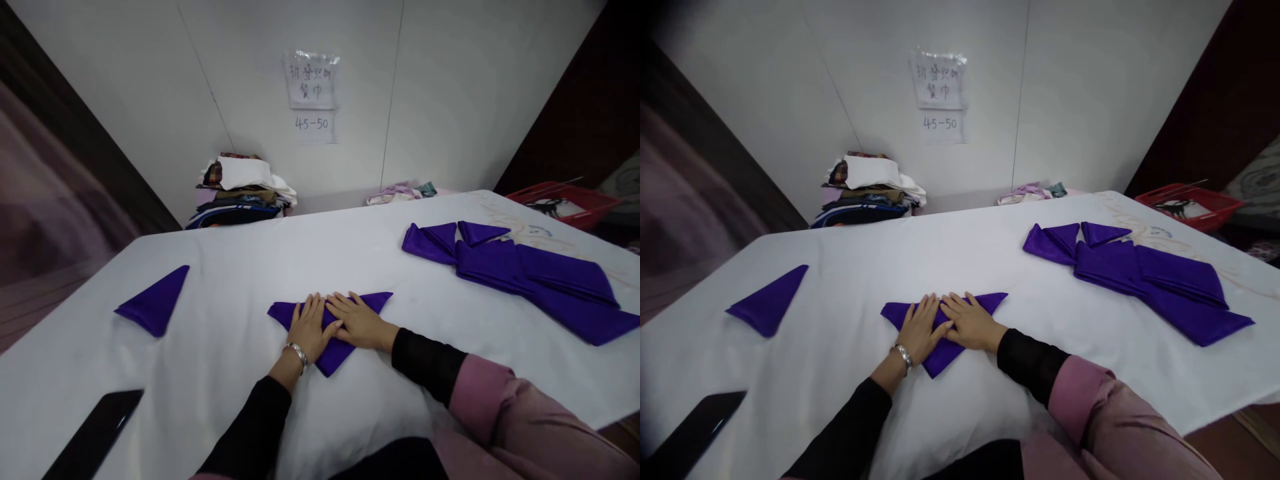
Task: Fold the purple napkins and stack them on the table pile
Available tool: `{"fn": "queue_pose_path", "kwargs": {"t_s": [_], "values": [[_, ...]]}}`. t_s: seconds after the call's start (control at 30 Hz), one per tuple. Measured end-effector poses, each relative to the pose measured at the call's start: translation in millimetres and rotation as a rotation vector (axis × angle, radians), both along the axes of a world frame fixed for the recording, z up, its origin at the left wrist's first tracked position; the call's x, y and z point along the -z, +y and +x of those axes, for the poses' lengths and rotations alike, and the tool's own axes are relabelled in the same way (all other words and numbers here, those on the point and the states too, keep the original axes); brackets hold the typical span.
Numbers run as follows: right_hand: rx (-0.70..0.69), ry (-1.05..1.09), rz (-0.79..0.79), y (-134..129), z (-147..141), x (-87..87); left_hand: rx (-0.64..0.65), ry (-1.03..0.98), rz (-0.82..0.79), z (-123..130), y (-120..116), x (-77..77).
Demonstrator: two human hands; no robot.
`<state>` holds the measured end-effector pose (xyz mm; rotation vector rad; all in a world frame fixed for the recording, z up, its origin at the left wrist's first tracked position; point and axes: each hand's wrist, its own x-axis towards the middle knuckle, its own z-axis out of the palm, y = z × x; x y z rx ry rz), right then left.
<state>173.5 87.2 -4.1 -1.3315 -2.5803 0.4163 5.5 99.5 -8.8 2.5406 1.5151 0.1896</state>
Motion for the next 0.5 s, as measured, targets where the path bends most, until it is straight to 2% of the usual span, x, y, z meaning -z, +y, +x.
{"fn": "queue_pose_path", "kwargs": {"t_s": [0.13, 0.37, 0.5], "values": [[0.002, -0.015, 0.005, 1, 11, 1.5, -0.031, 0.058, 0.013, -6, 2, -0.3], [0.162, -0.077, -0.003, -3, 71, 4.0, -0.065, 0.070, 0.006, -14, 4, -0.4], [0.193, -0.082, 0.002, -8, 92, 6.1, -0.122, 0.073, -0.028, -28, 10, 0.9]]}}
